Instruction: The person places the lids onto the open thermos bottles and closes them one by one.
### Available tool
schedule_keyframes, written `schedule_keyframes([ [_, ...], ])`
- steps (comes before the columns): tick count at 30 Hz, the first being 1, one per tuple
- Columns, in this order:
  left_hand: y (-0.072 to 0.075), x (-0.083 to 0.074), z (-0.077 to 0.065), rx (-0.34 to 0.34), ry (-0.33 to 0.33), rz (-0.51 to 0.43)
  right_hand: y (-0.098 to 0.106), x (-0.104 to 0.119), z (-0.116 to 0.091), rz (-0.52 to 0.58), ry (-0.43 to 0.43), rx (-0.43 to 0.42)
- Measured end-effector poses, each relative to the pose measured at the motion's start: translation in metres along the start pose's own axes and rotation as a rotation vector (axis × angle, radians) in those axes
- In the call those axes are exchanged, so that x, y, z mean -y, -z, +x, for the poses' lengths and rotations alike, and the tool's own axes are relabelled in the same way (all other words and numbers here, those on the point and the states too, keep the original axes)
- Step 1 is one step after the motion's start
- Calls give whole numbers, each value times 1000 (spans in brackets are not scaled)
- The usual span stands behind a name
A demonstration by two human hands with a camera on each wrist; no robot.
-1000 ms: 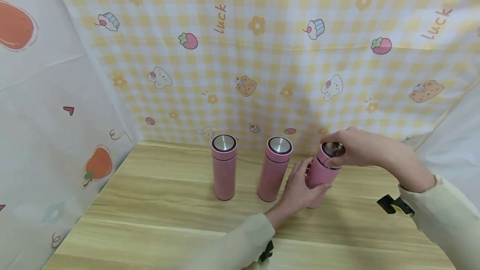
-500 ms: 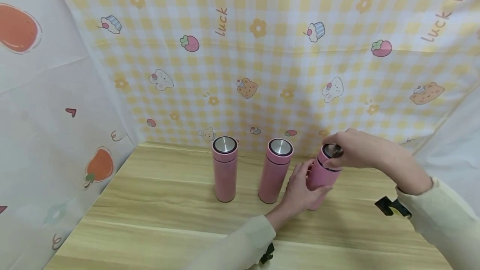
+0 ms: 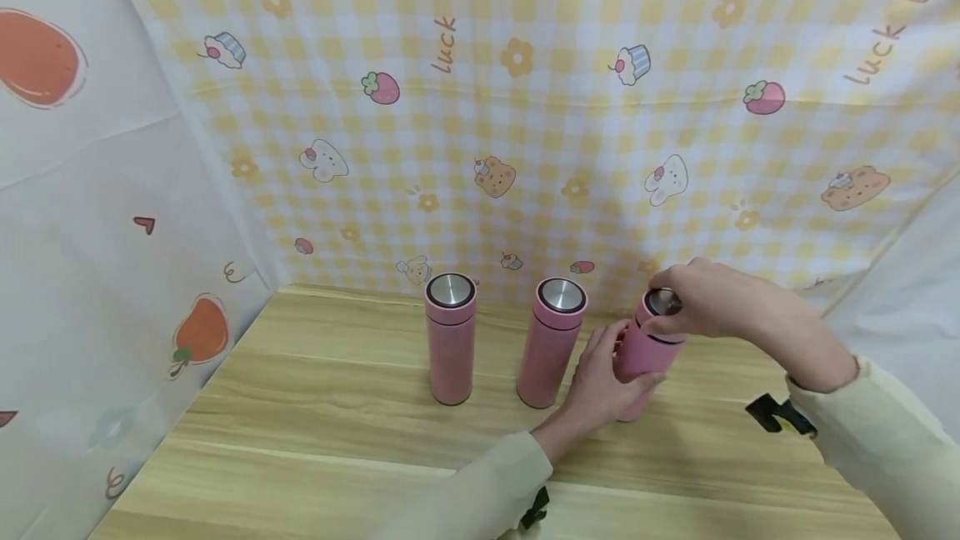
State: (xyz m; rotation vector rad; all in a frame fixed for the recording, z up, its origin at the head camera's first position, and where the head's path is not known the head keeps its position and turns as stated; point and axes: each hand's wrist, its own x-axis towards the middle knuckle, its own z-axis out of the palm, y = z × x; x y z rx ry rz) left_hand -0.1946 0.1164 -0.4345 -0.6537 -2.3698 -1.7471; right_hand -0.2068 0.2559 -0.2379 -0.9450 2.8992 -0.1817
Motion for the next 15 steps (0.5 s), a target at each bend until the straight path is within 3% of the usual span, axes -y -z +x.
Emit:
schedule_keyframes([
  [9, 0, 0, 0, 0, -5, -6, -3, -1, -1, -11, -19, -10],
  [15, 1, -2, 0, 9, 0, -5, 0, -6, -5, -7, 34, -23],
])
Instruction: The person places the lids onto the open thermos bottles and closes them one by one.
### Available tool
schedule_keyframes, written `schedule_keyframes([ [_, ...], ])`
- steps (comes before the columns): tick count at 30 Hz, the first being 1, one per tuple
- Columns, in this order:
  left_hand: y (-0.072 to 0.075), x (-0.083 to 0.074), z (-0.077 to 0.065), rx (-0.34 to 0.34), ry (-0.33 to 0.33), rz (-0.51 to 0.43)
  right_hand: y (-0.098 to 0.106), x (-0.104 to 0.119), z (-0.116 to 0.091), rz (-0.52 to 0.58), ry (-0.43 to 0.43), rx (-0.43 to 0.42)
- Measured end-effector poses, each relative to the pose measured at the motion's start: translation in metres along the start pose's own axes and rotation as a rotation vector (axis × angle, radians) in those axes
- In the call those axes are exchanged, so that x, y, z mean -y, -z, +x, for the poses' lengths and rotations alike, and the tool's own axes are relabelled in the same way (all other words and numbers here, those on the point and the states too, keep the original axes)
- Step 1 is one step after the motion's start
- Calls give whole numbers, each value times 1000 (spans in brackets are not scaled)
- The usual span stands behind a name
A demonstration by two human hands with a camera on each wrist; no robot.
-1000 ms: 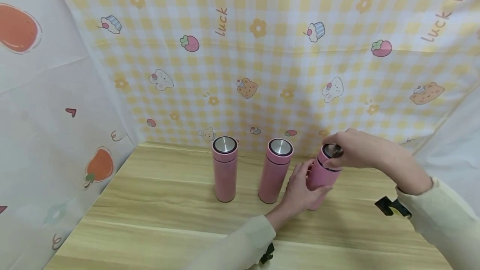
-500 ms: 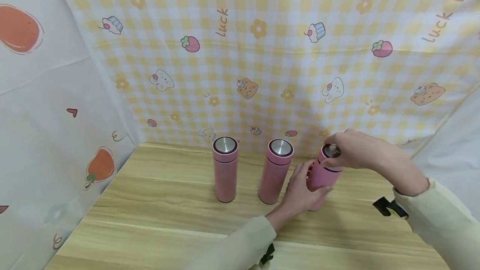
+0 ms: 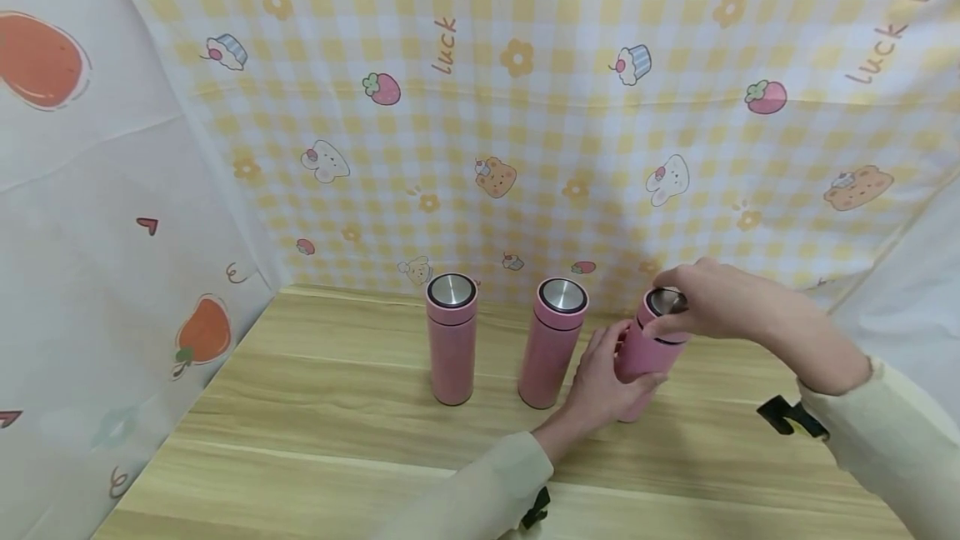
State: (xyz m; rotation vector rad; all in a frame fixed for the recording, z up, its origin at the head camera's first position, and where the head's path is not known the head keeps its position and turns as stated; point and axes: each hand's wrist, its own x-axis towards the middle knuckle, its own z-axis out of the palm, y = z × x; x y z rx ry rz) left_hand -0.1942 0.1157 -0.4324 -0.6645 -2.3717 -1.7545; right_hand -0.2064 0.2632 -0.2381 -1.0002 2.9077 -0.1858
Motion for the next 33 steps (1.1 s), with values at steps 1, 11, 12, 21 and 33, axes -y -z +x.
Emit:
schedule_keyframes([
  [1, 0, 0, 0, 2, 0, -1, 1, -2, -1, 2, 8, 0],
  [11, 0, 2, 0, -15, -20, -7, 14, -14, -15, 121, 110, 78],
  [12, 0, 2, 0, -17, -23, -7, 13, -14, -15, 137, 129, 87],
  [21, -1, 2, 0, -14, -40, -16, 5, -15, -15, 114, 188, 37],
  [33, -1, 3, 0, -14, -38, -9, 5, -10, -12, 89, 107, 69],
])
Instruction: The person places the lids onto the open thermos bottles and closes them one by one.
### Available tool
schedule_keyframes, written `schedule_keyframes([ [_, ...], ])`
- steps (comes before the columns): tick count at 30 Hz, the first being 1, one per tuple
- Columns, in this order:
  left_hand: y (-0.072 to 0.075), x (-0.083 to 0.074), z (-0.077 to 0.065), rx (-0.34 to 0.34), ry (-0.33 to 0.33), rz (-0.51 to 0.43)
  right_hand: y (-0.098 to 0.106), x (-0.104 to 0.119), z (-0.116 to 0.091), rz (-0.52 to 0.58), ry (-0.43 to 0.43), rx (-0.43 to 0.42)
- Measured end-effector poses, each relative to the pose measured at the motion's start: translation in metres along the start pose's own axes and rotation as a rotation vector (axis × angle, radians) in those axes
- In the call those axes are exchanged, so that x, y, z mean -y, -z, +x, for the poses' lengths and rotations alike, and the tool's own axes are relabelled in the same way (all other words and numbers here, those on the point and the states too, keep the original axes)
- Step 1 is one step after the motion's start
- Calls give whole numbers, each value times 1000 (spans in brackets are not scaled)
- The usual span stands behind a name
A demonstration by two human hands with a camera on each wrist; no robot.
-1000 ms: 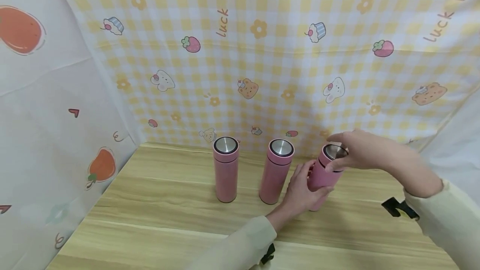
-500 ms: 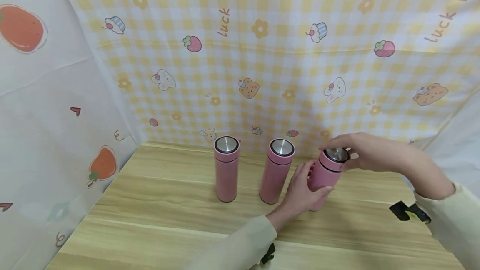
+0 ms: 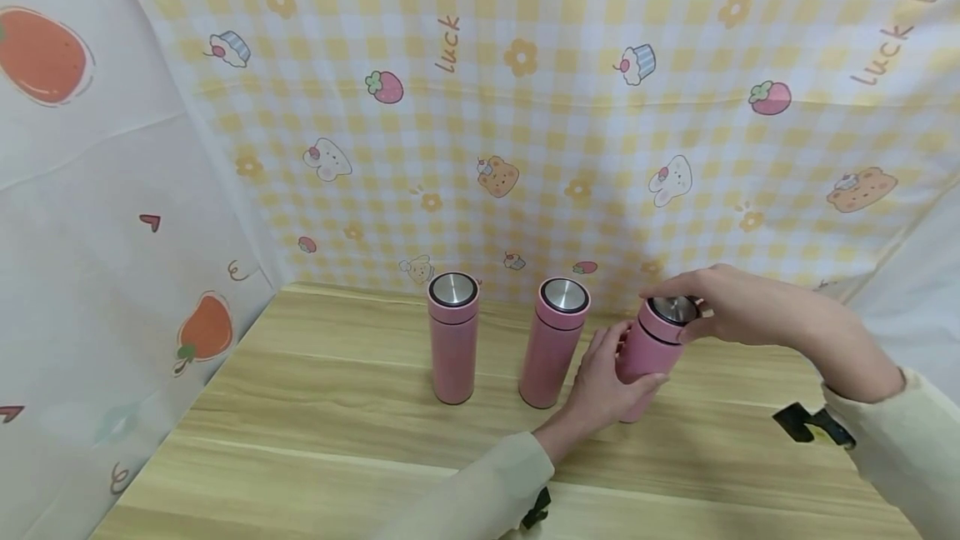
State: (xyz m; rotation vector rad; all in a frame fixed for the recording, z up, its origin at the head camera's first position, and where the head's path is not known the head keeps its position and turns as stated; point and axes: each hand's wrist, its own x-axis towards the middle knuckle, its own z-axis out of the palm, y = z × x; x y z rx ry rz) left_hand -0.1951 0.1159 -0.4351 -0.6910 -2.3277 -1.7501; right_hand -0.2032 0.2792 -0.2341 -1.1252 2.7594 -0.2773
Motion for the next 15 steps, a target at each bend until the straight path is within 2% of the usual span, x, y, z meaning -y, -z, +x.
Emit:
schedule_keyframes([
  [15, 0, -2, -1, -2, 21, 7, -1, 7, 4, -36, -36, -18],
])
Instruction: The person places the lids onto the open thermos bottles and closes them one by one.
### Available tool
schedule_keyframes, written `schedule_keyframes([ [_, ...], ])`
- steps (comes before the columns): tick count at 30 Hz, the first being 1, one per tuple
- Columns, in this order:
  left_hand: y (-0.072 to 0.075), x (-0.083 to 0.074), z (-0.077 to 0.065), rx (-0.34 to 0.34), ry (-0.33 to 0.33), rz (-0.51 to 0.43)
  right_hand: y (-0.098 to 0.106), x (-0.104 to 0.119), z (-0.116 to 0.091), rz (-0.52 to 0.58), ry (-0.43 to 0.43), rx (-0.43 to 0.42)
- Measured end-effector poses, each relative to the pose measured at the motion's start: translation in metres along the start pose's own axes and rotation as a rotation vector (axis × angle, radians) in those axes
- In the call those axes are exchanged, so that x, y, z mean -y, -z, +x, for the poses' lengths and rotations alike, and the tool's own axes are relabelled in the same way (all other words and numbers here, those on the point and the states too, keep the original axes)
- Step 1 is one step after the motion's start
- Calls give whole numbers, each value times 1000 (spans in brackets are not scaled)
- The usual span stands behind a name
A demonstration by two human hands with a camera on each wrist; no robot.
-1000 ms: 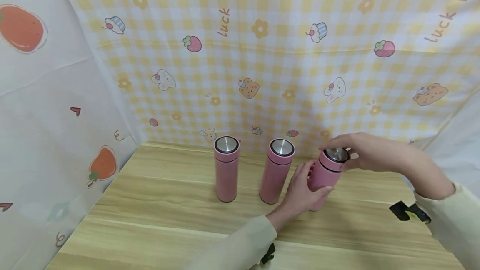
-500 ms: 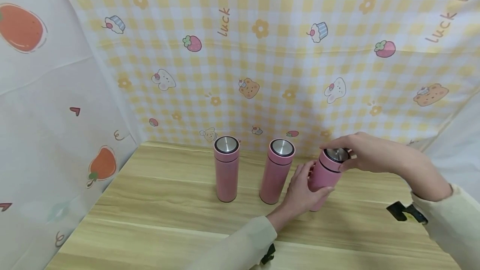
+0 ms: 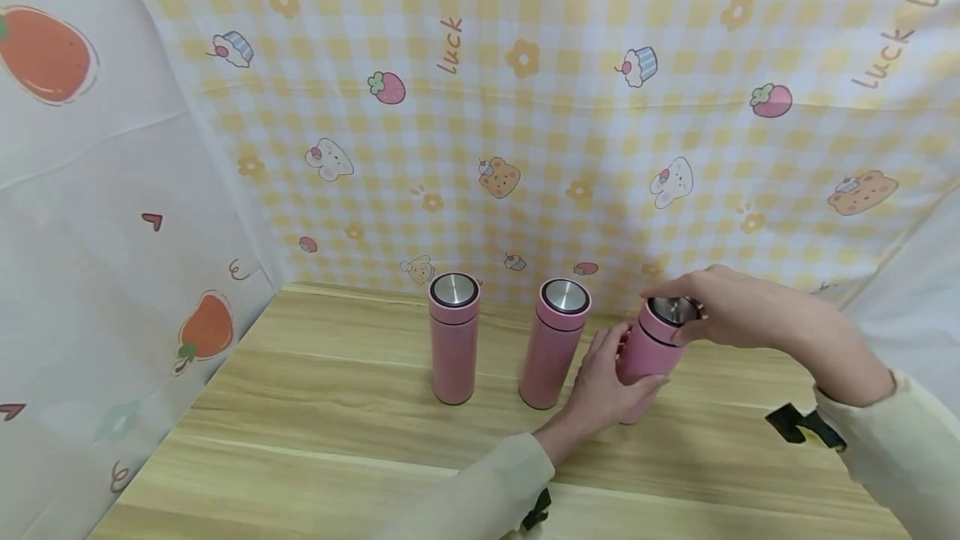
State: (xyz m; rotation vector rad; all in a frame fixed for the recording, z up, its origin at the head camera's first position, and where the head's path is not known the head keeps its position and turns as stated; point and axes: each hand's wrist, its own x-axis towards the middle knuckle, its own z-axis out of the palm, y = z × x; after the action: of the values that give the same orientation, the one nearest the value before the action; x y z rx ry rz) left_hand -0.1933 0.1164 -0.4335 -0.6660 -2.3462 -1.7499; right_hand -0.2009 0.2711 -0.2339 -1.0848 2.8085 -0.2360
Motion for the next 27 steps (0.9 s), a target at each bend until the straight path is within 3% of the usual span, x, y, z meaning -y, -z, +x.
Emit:
schedule_keyframes([
  [27, 0, 1, 0, 7, 4, -14, 1, 6, 3, 5, -90, 0],
])
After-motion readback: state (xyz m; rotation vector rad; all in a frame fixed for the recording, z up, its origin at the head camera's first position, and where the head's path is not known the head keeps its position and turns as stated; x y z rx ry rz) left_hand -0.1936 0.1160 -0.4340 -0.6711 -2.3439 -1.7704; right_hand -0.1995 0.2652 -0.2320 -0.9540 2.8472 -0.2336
